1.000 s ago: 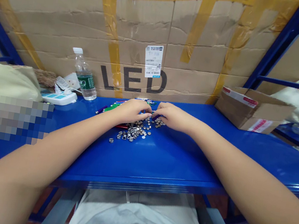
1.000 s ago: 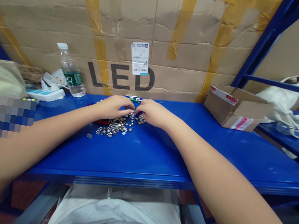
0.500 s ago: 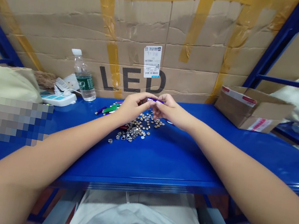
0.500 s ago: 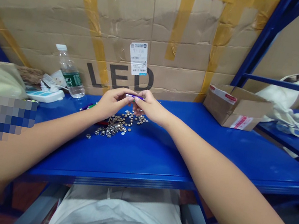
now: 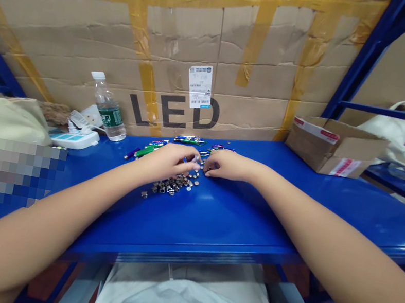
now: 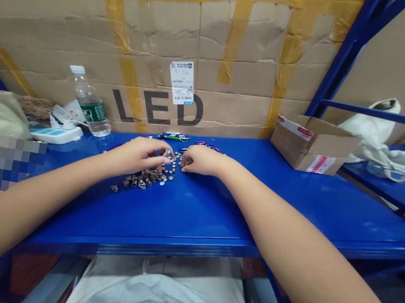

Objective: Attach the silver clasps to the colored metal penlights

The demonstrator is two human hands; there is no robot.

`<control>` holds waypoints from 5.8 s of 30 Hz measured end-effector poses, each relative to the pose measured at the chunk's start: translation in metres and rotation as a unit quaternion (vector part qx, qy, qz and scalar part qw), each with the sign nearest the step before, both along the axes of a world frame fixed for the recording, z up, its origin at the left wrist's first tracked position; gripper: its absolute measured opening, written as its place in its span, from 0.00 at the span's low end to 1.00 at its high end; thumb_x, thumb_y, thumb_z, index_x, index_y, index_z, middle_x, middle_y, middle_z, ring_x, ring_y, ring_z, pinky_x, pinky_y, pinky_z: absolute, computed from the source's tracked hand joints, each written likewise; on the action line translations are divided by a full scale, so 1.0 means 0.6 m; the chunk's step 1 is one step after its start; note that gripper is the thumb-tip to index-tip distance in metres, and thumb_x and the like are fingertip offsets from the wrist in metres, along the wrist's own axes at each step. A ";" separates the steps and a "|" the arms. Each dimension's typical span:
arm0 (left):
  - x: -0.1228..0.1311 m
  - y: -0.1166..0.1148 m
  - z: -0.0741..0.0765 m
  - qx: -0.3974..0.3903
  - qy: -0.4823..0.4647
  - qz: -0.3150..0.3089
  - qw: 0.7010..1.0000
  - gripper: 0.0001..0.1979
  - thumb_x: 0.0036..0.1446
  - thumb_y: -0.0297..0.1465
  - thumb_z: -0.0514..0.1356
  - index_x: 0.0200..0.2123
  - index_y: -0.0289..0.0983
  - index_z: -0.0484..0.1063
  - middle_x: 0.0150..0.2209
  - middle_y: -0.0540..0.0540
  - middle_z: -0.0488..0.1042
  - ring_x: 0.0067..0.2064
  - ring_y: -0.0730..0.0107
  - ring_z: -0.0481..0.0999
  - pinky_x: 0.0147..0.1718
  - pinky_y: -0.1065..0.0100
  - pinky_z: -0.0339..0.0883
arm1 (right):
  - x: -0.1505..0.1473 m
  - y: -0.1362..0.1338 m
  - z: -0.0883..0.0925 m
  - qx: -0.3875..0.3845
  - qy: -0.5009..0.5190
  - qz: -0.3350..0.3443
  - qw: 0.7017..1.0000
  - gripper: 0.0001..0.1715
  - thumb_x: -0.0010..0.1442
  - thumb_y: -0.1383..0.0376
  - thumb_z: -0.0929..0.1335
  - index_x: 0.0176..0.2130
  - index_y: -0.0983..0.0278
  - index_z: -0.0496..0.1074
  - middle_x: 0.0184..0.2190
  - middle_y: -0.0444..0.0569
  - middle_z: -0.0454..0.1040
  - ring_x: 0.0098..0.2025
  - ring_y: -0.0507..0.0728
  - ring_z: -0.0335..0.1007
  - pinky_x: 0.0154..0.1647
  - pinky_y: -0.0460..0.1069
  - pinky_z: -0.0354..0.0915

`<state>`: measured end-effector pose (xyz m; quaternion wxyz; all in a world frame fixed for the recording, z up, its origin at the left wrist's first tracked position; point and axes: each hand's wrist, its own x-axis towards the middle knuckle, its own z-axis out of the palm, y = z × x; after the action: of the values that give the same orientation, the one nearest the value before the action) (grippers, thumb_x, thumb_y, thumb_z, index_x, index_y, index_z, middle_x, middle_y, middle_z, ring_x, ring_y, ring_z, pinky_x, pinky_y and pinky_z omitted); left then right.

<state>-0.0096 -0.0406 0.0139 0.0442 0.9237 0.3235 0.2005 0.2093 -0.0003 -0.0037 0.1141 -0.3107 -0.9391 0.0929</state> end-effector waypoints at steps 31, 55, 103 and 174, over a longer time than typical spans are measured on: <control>-0.009 0.018 -0.039 -0.120 -0.254 0.034 0.959 0.11 0.52 0.34 0.65 0.37 0.37 0.69 0.37 0.45 0.80 0.40 0.62 0.80 0.41 0.59 0.74 | -0.033 -0.034 0.007 0.012 0.364 -0.007 0.931 0.11 0.54 0.59 0.71 0.35 0.63 0.77 0.28 0.44 0.69 0.29 0.50 0.63 0.30 0.48 0.59; -0.011 0.011 -0.028 0.045 -0.225 0.067 0.971 0.09 0.52 0.21 0.59 0.37 0.37 0.74 0.35 0.50 0.79 0.35 0.73 0.77 0.36 0.70 0.72 | -0.036 -0.037 0.003 0.240 0.276 0.081 0.927 0.05 0.60 0.64 0.67 0.36 0.64 0.72 0.29 0.45 0.71 0.31 0.51 0.65 0.33 0.47 0.62; -0.032 0.033 -0.028 0.139 -0.071 0.036 0.987 0.11 0.57 0.27 0.60 0.44 0.39 0.76 0.43 0.46 0.79 0.46 0.64 0.78 0.46 0.61 0.71 | -0.039 -0.042 0.010 -0.368 0.310 -0.065 0.874 0.10 0.57 0.62 0.71 0.31 0.67 0.74 0.24 0.47 0.78 0.25 0.50 0.75 0.29 0.46 0.73; -0.027 0.034 -0.039 -0.007 -0.146 0.080 0.986 0.08 0.58 0.29 0.58 0.41 0.38 0.73 0.42 0.47 0.78 0.44 0.66 0.76 0.47 0.63 0.68 | -0.036 -0.058 0.016 -0.010 -0.034 0.009 0.999 0.15 0.55 0.62 0.68 0.42 0.63 0.77 0.26 0.45 0.75 0.26 0.50 0.65 0.26 0.45 0.56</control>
<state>-0.0257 -0.0199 -0.0096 0.0811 0.8553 0.3881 0.3336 0.1879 -0.0353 0.0062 0.0780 -0.3061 -0.9442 0.0930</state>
